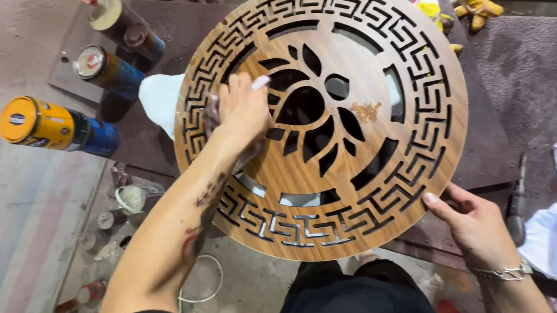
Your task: Polishing a decorative circular wooden cutout with a lotus flower design using a rag.
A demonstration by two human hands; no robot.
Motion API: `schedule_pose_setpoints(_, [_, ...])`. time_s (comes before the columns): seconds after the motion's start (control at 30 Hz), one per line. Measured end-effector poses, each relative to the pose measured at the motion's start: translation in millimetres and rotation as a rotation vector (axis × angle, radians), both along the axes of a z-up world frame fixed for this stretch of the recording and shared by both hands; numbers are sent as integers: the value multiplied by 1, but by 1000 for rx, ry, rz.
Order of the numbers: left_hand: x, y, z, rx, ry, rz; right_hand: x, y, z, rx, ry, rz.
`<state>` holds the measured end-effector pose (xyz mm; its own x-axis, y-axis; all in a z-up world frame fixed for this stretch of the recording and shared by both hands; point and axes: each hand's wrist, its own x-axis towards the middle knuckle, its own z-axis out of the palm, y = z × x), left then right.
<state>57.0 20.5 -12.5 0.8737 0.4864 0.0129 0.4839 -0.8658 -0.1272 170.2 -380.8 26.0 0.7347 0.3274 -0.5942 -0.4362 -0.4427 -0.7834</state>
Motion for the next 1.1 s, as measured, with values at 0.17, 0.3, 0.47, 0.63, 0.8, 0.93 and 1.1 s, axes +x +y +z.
schedule_pose_setpoints(0.17, [2,-9,13,-45,128,-2,0,7,9,-4,34,-20])
schedule_pose_setpoints(0.3, [5,-14,16,-92,43,47,2,2,-2,36,14,-23])
schedule_pose_setpoints(0.47, [6,-17,25,-127,171,69,4,2,1,-3,13,-24])
schedule_pose_setpoints(0.63, [8,-24,33,-69,44,-16,4,2,-3,14,18,-22])
schedule_pose_setpoints(0.8, [4,-13,70,-318,-32,379,6,0,-2,0,-3,-1])
schedule_pose_setpoints(0.93, [-21,13,74,-398,-20,204,4,4,-2,-8,7,-8])
schedule_pose_setpoints(1.1, [-18,-12,75,-354,-550,-413,2,12,12,-69,59,-42])
